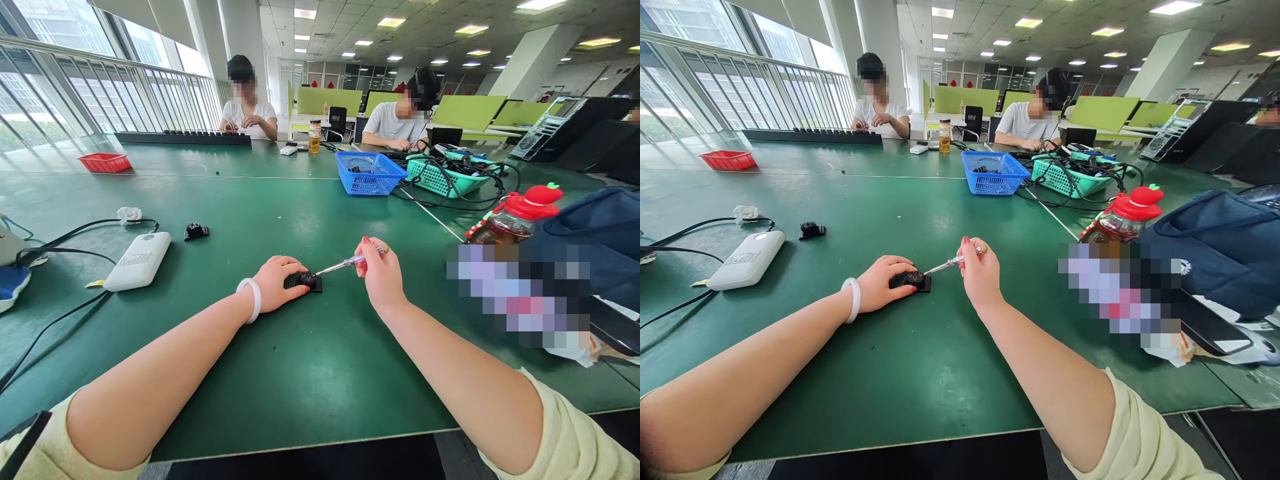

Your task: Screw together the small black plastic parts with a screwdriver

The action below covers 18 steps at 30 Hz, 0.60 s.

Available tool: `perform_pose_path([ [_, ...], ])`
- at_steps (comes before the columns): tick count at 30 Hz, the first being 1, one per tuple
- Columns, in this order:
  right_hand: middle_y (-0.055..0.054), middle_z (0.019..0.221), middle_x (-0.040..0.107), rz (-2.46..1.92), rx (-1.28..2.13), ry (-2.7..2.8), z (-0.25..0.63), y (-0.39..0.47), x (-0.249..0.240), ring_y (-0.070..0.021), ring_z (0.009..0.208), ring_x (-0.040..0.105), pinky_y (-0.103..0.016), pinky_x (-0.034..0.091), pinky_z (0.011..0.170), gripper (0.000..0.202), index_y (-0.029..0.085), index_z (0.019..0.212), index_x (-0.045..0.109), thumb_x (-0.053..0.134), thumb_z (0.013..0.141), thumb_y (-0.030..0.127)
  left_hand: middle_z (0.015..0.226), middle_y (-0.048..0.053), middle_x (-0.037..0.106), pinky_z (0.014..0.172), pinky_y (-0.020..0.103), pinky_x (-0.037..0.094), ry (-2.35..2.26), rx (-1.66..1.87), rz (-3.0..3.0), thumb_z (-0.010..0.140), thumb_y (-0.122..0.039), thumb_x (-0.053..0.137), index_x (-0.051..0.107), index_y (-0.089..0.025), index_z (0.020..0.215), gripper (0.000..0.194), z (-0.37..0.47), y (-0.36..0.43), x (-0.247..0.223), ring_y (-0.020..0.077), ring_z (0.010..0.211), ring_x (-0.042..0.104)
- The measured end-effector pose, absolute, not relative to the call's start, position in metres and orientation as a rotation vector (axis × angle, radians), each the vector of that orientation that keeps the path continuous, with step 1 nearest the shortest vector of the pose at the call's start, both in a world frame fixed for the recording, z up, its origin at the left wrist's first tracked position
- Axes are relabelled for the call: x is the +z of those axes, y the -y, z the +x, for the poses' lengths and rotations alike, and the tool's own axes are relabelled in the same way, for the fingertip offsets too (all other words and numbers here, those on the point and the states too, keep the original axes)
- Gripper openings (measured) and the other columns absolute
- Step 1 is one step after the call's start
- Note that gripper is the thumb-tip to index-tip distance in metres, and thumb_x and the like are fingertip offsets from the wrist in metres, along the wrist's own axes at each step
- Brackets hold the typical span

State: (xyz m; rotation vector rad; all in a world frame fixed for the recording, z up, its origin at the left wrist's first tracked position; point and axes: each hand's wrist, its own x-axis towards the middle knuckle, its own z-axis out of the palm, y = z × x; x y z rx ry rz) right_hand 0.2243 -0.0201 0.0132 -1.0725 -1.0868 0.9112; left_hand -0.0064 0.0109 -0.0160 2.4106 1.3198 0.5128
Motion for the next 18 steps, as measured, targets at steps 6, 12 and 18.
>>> perform_pose_path([
  [6,0.005,0.05,0.043,-1.044,1.019,0.952,0.228,0.008,0.006,-0.0068,0.044,0.04,-0.021,0.032,0.043,0.043,0.02,0.061,0.051,0.07,0.082,0.052,0.132,0.009,0.064,0.116,0.055,0.039,-1.316,0.485,2.411,0.086,-0.05,0.064,0.071,-0.026,0.119,0.041,-0.005,-0.01,-0.013,0.034,0.131,0.05],
  [12,0.005,0.048,0.045,-1.077,1.218,0.724,0.231,0.0,0.001,-0.0074,0.042,0.042,-0.021,0.033,0.04,0.04,0.02,0.063,0.052,0.072,0.079,0.049,0.131,0.01,0.064,0.115,0.055,0.039,-1.313,0.488,2.406,0.086,-0.051,0.063,0.071,-0.025,0.119,0.043,-0.005,-0.01,-0.013,0.0344,0.13,0.05],
  [18,0.005,0.051,0.047,-1.056,1.299,0.681,0.231,0.0,0.002,-0.0072,0.042,0.041,-0.022,0.034,0.04,0.038,0.02,0.064,0.051,0.076,0.077,0.047,0.129,0.009,0.065,0.114,0.054,0.042,-1.309,0.538,2.406,0.085,-0.052,0.063,0.071,-0.026,0.117,0.042,-0.007,-0.012,-0.017,0.0335,0.128,0.052],
])
